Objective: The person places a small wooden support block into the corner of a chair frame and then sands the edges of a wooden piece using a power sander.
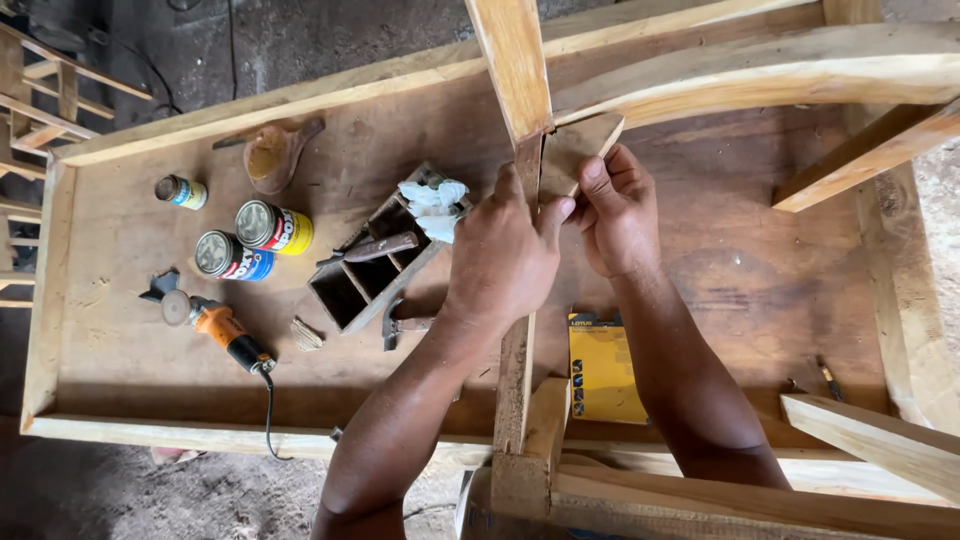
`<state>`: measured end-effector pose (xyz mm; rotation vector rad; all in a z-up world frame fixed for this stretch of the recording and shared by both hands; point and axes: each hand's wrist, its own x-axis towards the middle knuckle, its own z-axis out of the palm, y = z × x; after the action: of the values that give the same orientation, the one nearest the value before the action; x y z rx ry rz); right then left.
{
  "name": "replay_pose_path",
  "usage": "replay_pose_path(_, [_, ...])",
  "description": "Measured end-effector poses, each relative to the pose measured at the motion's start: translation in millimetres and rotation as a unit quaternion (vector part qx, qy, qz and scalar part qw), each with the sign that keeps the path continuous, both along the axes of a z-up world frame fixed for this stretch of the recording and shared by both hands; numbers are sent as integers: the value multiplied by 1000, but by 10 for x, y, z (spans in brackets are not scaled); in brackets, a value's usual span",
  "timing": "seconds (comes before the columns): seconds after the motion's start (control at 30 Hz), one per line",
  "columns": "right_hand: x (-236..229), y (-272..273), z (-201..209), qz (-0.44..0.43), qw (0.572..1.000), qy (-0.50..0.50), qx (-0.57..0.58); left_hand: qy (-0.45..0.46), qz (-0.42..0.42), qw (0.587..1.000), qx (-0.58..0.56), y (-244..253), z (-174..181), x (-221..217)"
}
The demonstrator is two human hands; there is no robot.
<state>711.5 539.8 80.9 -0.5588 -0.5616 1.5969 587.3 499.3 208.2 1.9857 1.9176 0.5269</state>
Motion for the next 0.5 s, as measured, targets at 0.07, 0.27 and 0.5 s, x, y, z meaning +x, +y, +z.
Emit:
replay_pose_path(0.07, [41,-15,-27,-11,1000,12,7,-13,-2,999,-32,-22,26,-25])
replay_pose_path(0.27, [238,-116,-180,-20,999,22,-25,16,3,996,-85,-47,38,-44])
replay_pose_path(0.5, [102,-99,-41,4,1000,15,-15,5,-21,1000,9,-48,32,-72])
